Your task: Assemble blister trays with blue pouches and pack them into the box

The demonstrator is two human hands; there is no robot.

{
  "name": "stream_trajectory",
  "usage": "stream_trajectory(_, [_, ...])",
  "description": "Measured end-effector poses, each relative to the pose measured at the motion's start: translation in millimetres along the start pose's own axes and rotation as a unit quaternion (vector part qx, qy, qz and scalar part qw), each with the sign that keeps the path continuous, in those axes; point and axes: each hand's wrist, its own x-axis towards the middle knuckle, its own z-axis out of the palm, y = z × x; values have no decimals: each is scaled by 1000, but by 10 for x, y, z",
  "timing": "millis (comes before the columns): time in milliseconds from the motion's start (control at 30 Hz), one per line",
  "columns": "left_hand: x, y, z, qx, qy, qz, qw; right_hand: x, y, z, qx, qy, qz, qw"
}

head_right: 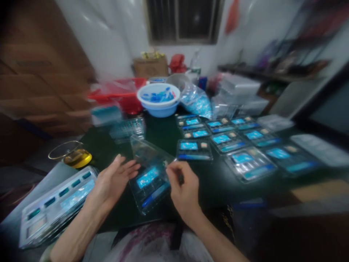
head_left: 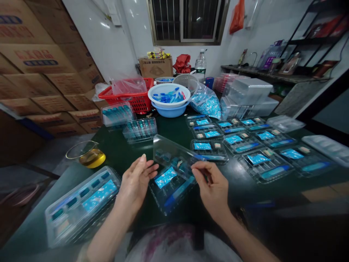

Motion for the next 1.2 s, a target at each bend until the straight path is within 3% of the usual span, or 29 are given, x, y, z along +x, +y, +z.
stream_trajectory(133, [-149, -1, 114, -90, -136, -89, 983, -154, -21, 164, -65, -52, -188, 979])
stream_trajectory(233, [-191, 5, 153, -141, -163, -99, 971, -237, -26, 264, -124, -86, -272, 950])
stream_trajectory(333, [-161, 18, 147, -148, -182, -85, 968, -302, -41, 340, -179, -99, -308, 929])
stream_trajectory(500, [-29, 83, 101, -31, -237, 20, 971, -375, -28, 237, -196, -117, -283, 931])
stream_trajectory(667, [60, 111, 124, 160, -314, 118, 928, -474, 214, -145, -218, -85, -193, 953])
stream_trajectory(767, [57, 103, 214, 169, -346, 107, 916, -526, 301, -279, -219, -76, -138, 963])
stream_trajectory(900, [-11, 67, 371, 49, -356, 34, 933, -517, 207, -253, -186, -81, -131, 970])
stream_trajectory(1067, [-141, -40, 468, -54, -308, -31, 949, -395, 36, -138, -174, -72, -222, 957])
stream_trajectory(1200, [-175, -32, 354, -9, -265, -24, 964, -208, -45, -189, -118, -56, -176, 976])
